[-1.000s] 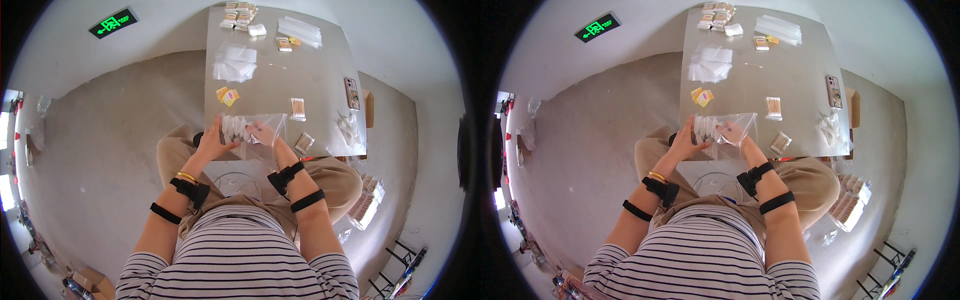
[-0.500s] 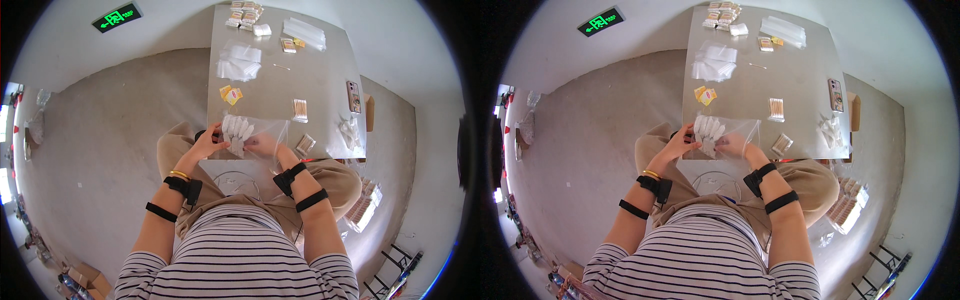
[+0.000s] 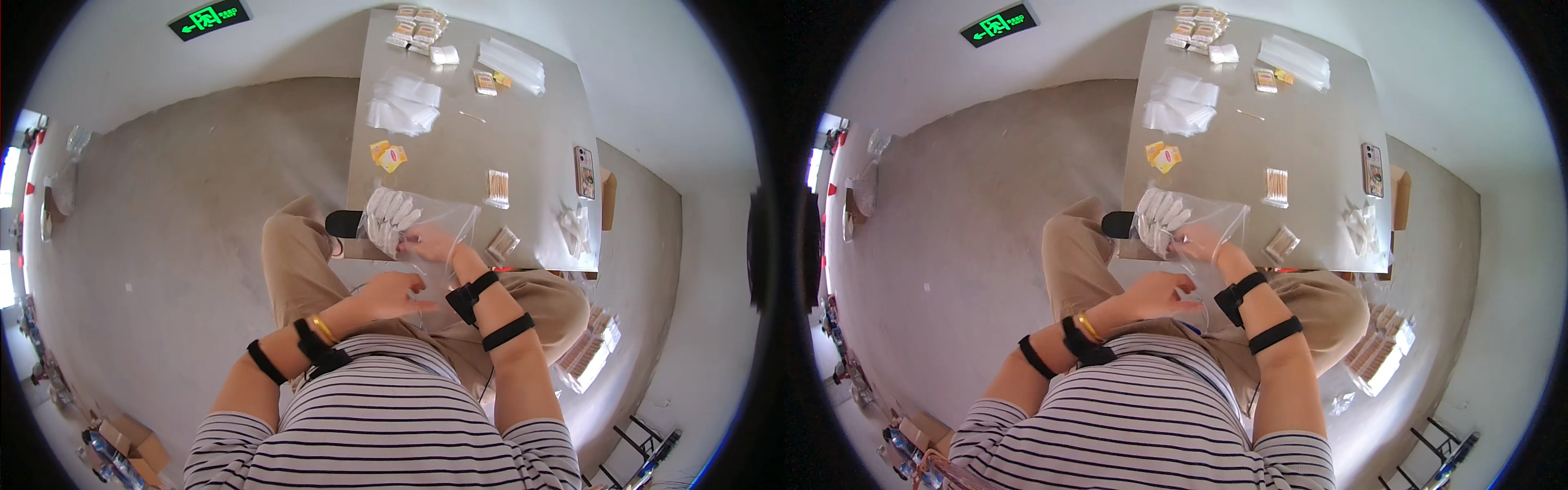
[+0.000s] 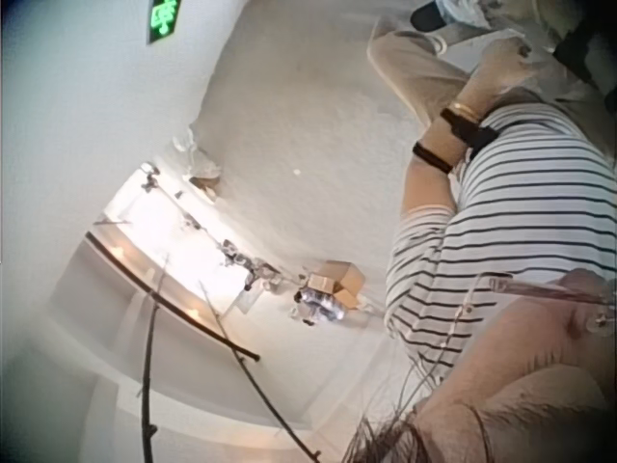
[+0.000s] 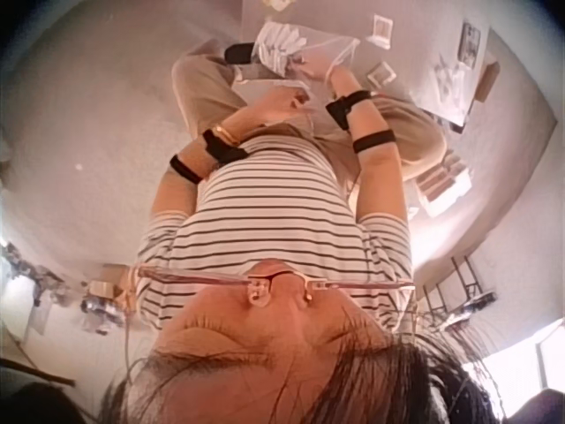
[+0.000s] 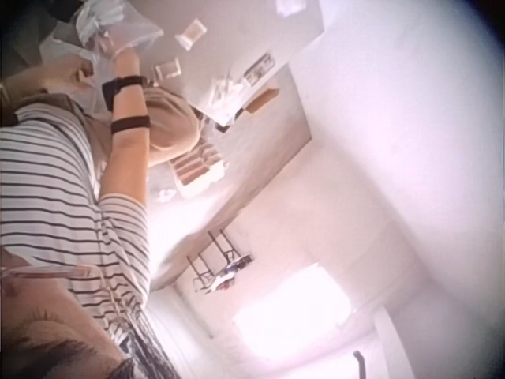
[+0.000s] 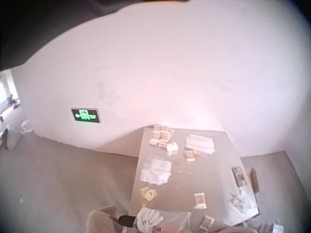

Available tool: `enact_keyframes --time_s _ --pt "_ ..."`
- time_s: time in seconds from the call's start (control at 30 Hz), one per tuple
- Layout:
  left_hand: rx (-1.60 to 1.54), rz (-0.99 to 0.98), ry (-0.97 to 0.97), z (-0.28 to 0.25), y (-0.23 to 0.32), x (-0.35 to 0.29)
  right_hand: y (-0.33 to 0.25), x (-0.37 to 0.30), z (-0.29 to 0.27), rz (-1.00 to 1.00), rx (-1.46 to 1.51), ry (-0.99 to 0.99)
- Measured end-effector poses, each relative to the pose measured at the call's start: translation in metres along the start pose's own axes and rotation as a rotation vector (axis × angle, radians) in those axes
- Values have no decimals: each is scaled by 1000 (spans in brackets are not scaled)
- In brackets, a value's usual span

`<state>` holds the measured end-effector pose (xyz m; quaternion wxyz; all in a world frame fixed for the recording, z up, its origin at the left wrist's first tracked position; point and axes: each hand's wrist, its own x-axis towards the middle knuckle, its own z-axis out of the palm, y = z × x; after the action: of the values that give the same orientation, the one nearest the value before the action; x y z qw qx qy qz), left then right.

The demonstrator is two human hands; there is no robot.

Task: Packaging bundles of cotton swabs into clear plastic bags.

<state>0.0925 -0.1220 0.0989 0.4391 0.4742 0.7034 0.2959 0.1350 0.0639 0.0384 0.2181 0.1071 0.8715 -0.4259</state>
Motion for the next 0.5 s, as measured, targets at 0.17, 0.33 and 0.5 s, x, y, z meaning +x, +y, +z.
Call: enact_keyframes --time_s 0.17,0.33,0.5 --pt "332 -1 3 18 22 32 -1 5 3 -24 58 -2" --pt "201 41 181 25 6 35 3 11 14 -73 168 14" --pt "143 15 156 16 17 23 9 19 26 -275 254 67"
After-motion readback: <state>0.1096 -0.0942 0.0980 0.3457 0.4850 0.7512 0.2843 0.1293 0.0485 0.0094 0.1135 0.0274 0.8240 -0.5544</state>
